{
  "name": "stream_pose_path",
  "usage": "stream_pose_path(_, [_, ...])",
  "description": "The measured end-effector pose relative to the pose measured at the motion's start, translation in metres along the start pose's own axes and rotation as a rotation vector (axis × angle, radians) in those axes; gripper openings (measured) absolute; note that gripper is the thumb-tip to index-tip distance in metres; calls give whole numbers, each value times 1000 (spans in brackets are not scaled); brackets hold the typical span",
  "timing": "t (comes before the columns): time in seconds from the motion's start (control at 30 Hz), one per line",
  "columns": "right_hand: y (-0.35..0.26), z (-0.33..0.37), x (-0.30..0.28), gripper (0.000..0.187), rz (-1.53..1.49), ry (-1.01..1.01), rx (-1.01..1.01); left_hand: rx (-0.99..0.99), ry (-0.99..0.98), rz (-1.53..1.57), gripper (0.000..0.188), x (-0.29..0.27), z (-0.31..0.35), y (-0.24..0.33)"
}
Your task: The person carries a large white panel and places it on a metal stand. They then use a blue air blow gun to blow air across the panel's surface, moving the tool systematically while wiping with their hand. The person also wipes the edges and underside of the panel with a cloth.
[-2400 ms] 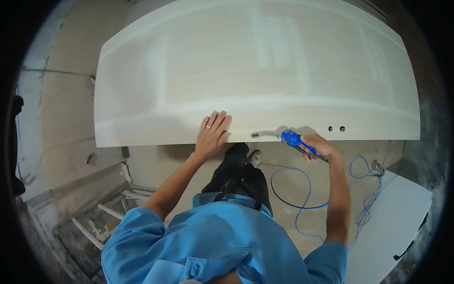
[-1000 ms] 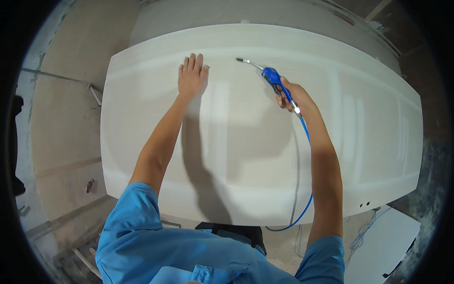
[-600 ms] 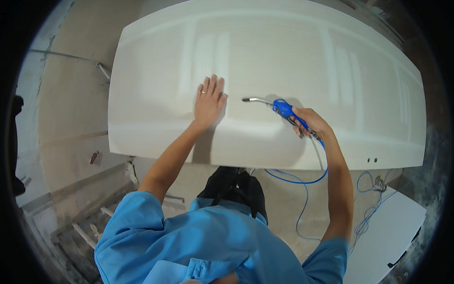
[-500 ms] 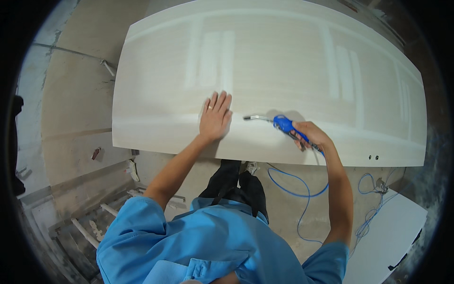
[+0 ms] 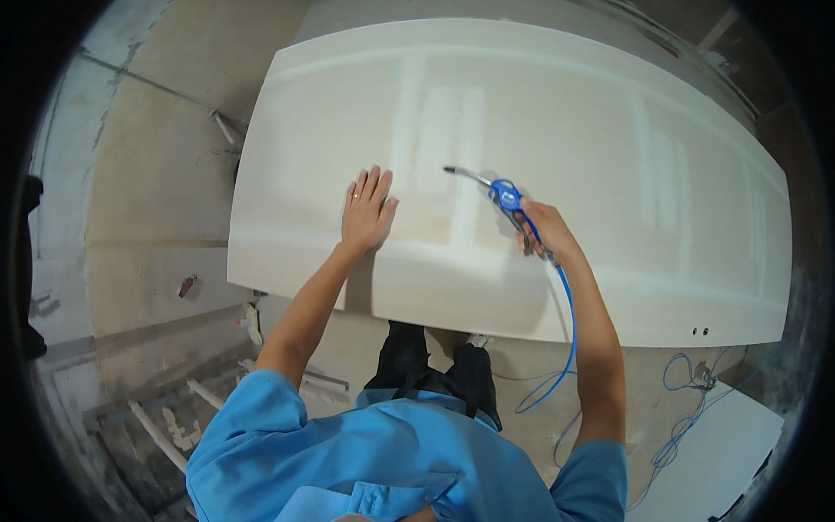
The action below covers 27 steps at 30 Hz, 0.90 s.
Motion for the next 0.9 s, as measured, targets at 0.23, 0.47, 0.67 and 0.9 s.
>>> stream_pose_path(0.23, [-53,-115,6,49,-98,283,-3,177,-29,-9,61,25,-153,2])
stream_pose_path(0.47, [-99,-236,1,48,-317,464,-118,159,30,12,61,59,-292,4])
stream_pose_path(0.67, [-141,-303,5,43,-484,481,-141,80,133,34,59,63,-366,-22])
stream_pose_path(0.9, [-127,-181,28,47,162,320,-61,167,47,8,57,46,-280,-36])
Point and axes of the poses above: each hand's wrist, its own z-axis away from the middle knuckle, its own x-axis out of the palm, y = z × x, the point moved 1 cm from there along -z, towards the middle knuckle, and after that the axes turned 8 degrees about -x, right-handed, at the moved point
